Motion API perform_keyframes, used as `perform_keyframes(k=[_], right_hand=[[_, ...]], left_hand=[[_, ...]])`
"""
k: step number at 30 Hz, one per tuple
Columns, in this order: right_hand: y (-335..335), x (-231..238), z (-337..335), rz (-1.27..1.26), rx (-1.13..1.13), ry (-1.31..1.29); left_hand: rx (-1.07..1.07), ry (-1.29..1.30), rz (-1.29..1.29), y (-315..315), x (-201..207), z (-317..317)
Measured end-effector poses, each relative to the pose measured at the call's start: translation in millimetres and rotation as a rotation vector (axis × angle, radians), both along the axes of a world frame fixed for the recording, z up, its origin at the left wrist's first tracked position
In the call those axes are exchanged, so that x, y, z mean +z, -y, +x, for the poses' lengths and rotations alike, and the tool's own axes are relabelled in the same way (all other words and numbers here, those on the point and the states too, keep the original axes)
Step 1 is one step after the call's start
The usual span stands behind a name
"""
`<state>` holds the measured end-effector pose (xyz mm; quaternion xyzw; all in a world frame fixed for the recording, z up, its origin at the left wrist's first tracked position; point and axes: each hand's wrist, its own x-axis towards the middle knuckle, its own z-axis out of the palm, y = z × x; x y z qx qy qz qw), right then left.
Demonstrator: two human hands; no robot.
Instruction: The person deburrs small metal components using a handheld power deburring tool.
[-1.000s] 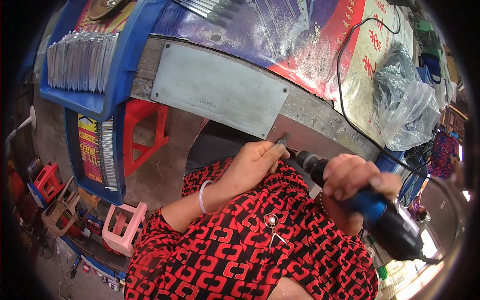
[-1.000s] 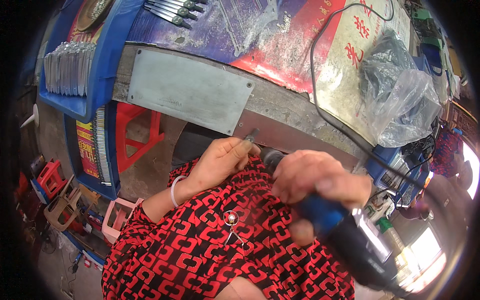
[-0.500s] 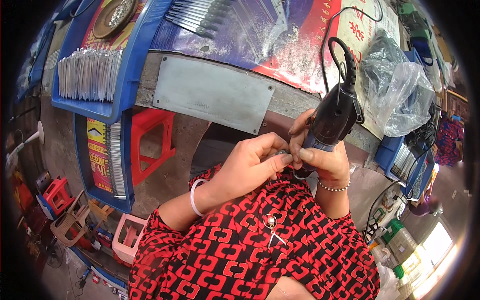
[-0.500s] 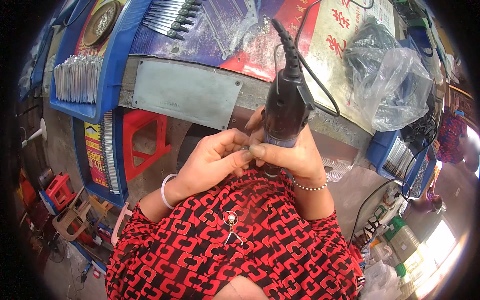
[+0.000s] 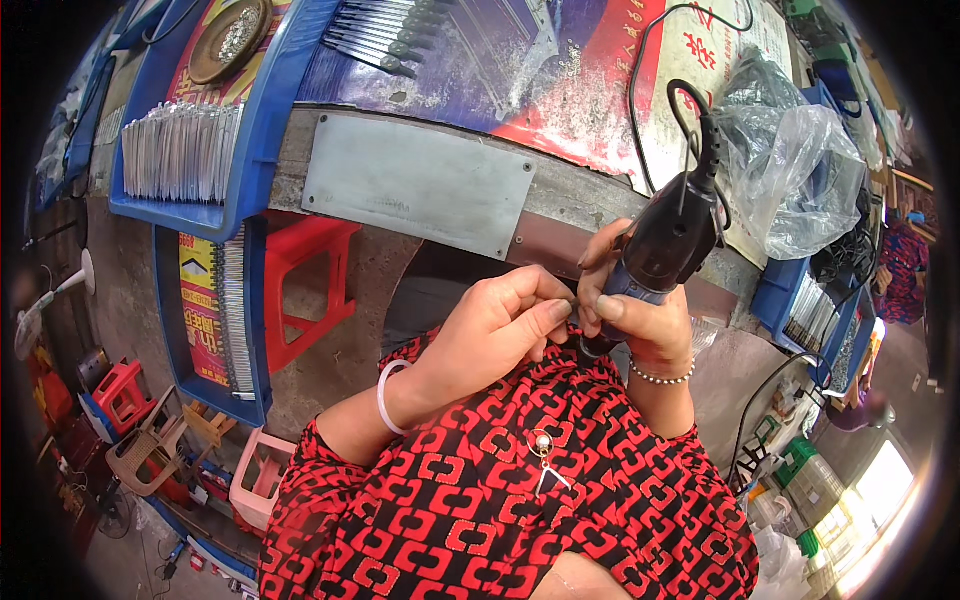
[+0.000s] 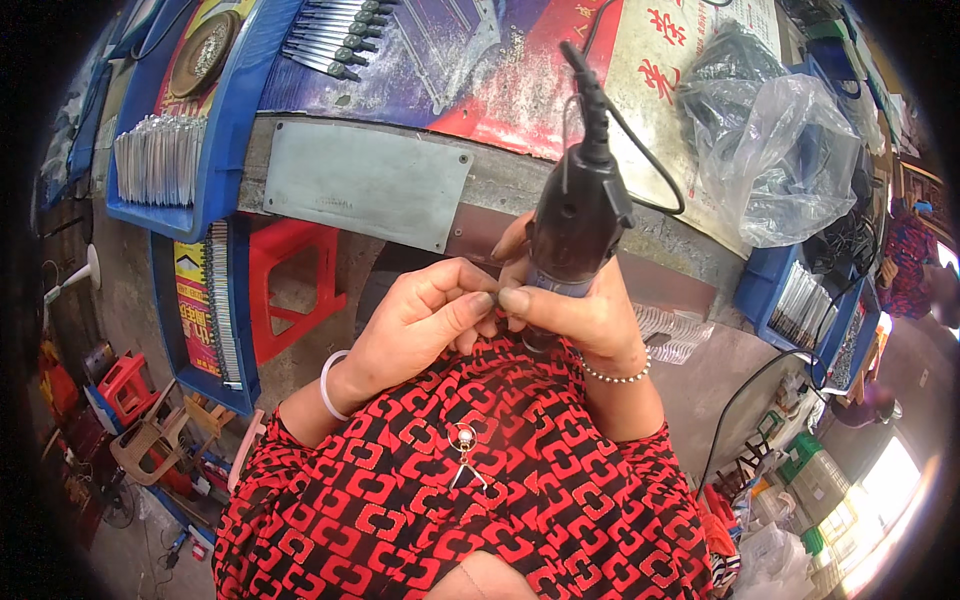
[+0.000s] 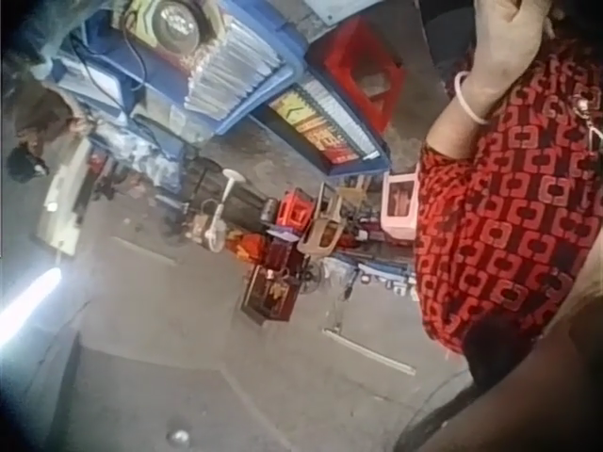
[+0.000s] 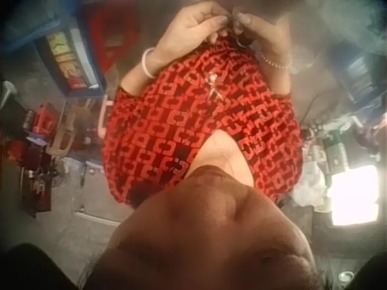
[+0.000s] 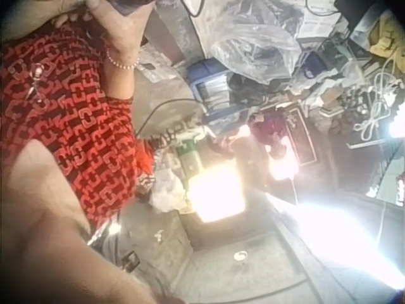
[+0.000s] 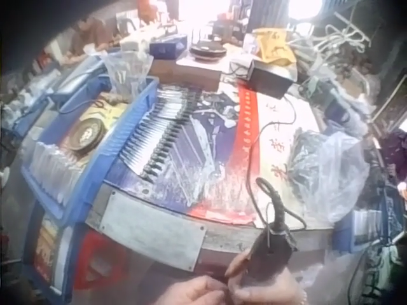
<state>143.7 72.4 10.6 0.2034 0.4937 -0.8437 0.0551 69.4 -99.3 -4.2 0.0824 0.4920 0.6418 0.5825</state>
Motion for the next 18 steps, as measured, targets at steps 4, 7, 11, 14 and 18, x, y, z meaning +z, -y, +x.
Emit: perform_keyframes(k=[4,7,11,14,18], right_hand=[[-1.1,-2.8,2.7,-0.05,-0.063,-0.021],[-3.0,-4.0,2.6,0.001,-0.011,-0.04],[-1.1,-1.7,2.7,0.02,-0.014,-0.014],[-1.9,-2.1,2.7,0.006,-0.026,-0.044],[0.4,-3.0,-2.2,0.026,-0.044,-0.029]], left_hand=[[0.014,0.001,0.039,-1.3,1.1,3.2],[0.028,-0.025,0.049,-2.7,-3.3,3.9],[-0.057,0.061,0.042,-1.1,-6.0,-2.1],[-0.016,0.254,0.088,1.2,-8.0,-1.4],[0.073,0.062,0.053,-0.2,-4.7,0.1]])
